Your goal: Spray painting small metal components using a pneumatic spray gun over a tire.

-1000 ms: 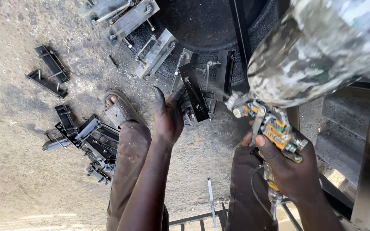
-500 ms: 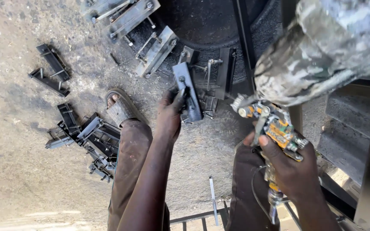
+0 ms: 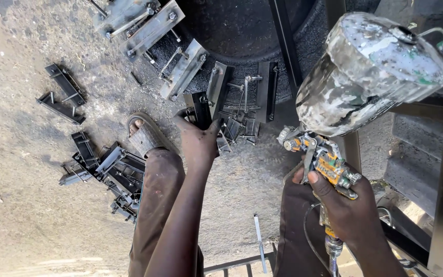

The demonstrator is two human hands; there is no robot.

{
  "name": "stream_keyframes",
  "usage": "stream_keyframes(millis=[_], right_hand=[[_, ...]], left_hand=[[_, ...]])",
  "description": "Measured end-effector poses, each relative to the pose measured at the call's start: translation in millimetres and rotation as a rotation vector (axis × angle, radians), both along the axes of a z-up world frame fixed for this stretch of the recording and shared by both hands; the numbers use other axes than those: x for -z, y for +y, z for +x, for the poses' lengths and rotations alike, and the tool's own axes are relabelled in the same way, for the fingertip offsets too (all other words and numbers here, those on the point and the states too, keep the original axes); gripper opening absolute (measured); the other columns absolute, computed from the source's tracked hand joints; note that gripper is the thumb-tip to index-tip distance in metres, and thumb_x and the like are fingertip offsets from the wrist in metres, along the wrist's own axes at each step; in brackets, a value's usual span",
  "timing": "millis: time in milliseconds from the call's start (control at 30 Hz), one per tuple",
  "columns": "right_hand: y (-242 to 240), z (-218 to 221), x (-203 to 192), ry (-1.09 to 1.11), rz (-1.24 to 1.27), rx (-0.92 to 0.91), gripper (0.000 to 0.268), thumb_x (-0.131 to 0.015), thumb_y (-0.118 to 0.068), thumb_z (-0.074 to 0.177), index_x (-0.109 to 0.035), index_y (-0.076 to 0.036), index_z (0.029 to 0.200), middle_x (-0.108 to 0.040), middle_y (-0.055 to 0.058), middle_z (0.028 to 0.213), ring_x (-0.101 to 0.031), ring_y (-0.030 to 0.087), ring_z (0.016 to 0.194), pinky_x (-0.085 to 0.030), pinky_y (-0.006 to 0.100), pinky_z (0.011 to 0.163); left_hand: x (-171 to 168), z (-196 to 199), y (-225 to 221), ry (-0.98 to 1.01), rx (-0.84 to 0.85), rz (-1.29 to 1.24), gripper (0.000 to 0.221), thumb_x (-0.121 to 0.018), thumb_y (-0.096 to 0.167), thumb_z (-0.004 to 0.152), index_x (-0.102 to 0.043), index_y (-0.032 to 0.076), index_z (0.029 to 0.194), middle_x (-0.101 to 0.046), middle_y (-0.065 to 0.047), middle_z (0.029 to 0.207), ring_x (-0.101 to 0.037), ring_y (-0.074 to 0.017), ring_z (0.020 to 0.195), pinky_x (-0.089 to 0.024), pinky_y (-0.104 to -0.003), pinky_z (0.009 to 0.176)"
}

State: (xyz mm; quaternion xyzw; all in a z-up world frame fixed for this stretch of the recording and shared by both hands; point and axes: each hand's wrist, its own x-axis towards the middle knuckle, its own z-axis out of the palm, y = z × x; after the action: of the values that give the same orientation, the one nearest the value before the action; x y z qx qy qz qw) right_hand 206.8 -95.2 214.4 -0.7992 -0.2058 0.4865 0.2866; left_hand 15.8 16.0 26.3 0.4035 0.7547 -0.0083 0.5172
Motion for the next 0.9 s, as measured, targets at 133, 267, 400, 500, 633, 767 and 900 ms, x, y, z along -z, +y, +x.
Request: stream_keyframes(millis=[133,267,400,500,633,767,900], right_hand=[[7.2,4.8,-2.2,-0.024,0.017,-0.037,0.028,-0.058,-0.022,0.1,-0.076,-0.004,0.09,-0.079,0.006,0.091,-0.075,0.018,0.098,-0.054,0.033,0.099],[17.8,7.8,-6.4,-0.021,0.057,-0.019,0.026,-0.059,-0.019,0.099,-0.076,-0.001,0.093,-0.079,0.008,0.095,-0.074,0.02,0.101,-0.053,0.033,0.102],[30.8,6.1,-10.0,-0.025,0.182,-0.032,0.024,-0.057,-0.017,0.1,-0.073,0.001,0.097,-0.077,0.01,0.097,-0.073,0.023,0.106,-0.053,0.038,0.108],[39.1,1.4,-8.8,-0.029,0.159,-0.021,0.026,-0.057,-0.019,0.099,-0.074,0.0,0.093,-0.078,0.009,0.095,-0.071,0.019,0.104,-0.051,0.033,0.103],[39.7,1.3,-3.7,-0.023,0.155,-0.094,0.028,-0.058,-0.022,0.099,-0.077,-0.005,0.088,-0.078,0.005,0.1,-0.071,0.019,0.11,-0.049,0.033,0.104],[24.8,0.5,2.7,0.034,0.082,-0.089,0.024,-0.06,-0.021,0.098,-0.077,-0.007,0.091,-0.08,0.002,0.098,-0.072,0.015,0.105,-0.049,0.031,0.105],[13.4,2.0,6.3,0.013,0.001,-0.103,0.025,-0.062,-0.022,0.097,-0.08,-0.008,0.089,-0.082,0.001,0.095,-0.074,0.013,0.102,-0.052,0.03,0.102]], left_hand=[[-7.0,-3.0,8.0,-0.031,-0.038,0.024,0.051,-0.076,0.026,0.085,-0.036,0.011,0.113,-0.068,-0.017,0.102,-0.068,-0.0305,0.083,-0.055,-0.047,0.068],[3.0,-11.0,8.3,-0.11,0.055,0.154,0.055,-0.078,0.034,0.085,-0.057,0.007,0.128,-0.073,-0.013,0.114,-0.07,-0.024,0.078,-0.056,-0.038,0.062],[2.6,-15.2,10.6,-0.059,0.049,0.071,0.058,-0.076,0.048,0.081,-0.059,0.015,0.125,-0.076,-0.005,0.123,-0.074,-0.0212,0.109,-0.055,-0.04,0.092],[-5.3,-10.5,18.3,-0.412,-0.269,-0.037,0.051,-0.078,0.032,0.082,-0.064,0.004,0.123,-0.074,-0.009,0.111,-0.069,-0.0171,0.101,-0.059,-0.029,0.091],[-8.3,-10.9,23.7,-0.397,-0.236,-0.086,0.061,-0.074,0.039,0.081,-0.064,0.004,0.13,-0.07,-0.009,0.131,-0.069,-0.019,0.113,-0.055,-0.033,0.101],[0.4,-19.3,20.8,-0.746,-0.457,-0.196,0.041,-0.071,0.017,0.092,-0.068,0.0,0.129,-0.074,-0.01,0.107,-0.069,-0.0196,0.087,-0.061,-0.038,0.079],[2.1,-19.1,21.3,-0.75,-0.349,-0.196,0.052,-0.071,0.026,0.089,-0.066,0.004,0.135,-0.074,-0.008,0.126,-0.07,-0.019,0.11,-0.055,-0.037,0.108]])
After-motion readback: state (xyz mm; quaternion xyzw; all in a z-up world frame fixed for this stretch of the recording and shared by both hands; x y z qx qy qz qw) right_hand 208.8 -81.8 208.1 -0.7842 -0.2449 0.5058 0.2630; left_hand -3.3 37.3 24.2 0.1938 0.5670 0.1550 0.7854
